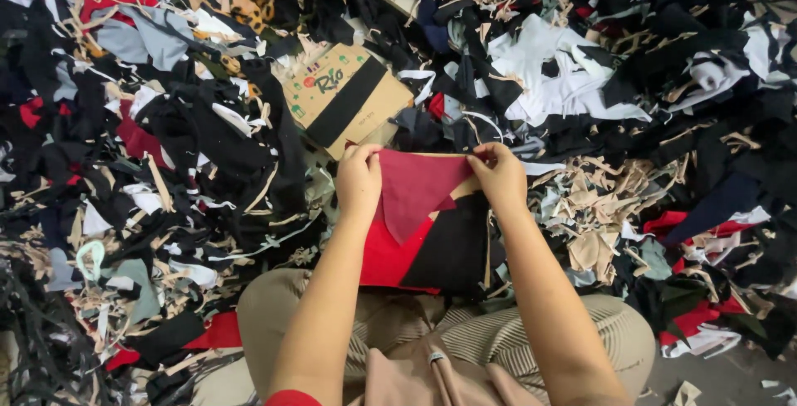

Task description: Sorting through a pile of fabric scraps and placing them on a cardboard box

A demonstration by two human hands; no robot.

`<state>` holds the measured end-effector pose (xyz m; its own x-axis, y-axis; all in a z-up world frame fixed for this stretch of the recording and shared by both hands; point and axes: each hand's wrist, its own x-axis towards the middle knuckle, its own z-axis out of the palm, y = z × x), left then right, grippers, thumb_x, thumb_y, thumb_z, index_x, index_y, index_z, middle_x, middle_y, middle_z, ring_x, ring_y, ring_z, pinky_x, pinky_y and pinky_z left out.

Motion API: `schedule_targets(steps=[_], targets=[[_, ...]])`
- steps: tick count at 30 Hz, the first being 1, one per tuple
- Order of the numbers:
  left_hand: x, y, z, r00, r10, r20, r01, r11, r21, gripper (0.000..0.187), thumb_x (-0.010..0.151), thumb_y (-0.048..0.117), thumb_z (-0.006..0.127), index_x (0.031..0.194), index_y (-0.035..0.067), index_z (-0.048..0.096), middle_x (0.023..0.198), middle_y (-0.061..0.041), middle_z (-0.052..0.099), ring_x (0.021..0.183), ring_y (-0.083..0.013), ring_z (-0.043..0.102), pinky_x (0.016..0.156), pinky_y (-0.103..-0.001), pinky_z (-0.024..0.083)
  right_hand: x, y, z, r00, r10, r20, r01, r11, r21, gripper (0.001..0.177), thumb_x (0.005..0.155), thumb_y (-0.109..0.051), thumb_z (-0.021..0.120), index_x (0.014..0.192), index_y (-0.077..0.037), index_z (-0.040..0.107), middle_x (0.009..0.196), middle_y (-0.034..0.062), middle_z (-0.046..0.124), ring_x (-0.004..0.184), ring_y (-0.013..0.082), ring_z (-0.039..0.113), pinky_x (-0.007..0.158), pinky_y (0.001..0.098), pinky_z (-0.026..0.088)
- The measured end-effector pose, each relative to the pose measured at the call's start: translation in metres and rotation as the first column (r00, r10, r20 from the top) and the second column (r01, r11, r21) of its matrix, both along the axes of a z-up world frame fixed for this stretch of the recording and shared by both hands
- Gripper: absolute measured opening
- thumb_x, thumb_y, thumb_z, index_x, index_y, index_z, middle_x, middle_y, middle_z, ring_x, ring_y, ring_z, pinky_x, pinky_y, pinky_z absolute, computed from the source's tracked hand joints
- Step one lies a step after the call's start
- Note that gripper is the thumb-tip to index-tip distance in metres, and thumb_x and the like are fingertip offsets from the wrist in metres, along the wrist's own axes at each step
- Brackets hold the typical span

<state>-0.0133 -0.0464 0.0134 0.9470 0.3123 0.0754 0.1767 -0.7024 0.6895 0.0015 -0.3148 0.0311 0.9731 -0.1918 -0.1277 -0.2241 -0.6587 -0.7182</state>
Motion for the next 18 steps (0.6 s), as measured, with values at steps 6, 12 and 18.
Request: schedule_targets(steps=[6,12,18], targets=[[-0.007,-0.002,-0.003,0.995,-0.044,0.090,0.030,0.989,0.145,0.019,0.097,0.021,0.063,0.112,0.019,0.074,0.101,0.001,0.065,0.100,-0.0197,0.068,0.083,-0.032,0.059,-0.008,0.013,0.028,1.000,-0.026,0.008,0.026,1.000,-0.013,0.017,0.089,-0.027,0.079,0.105,-0.023,0.075,0.101,0.0019,0.076,0.098,0.0236,0.073,0.088,0.0382,0.056],[-0.009,-0.002,-0.021,0.976,-0.067,0.210,-0.010,0.938,0.347,0.021,0.093,0.025,0.069,0.112,0.020,0.074,0.102,0.001,0.062,0.101,-0.0188,0.066,0.080,-0.030,0.060,-0.004,0.013,0.017,0.998,-0.001,0.058,0.006,0.996,-0.084,0.016,0.087,-0.026,0.080,0.102,-0.023,0.075,0.098,0.0018,0.074,0.101,0.0268,0.071,0.090,0.0404,0.055],[-0.024,0.012,-0.026,0.922,-0.100,0.373,-0.068,0.909,0.411,0.036,0.093,0.010,0.063,0.129,0.012,0.066,0.122,-0.008,0.060,0.110,-0.0288,0.061,0.091,-0.039,0.056,-0.011,0.012,-0.006,0.854,0.154,0.497,0.050,0.926,-0.373,0.037,0.077,-0.013,0.079,0.112,-0.025,0.073,0.115,0.0004,0.063,0.103,0.0307,0.066,0.085,0.0482,0.056]])
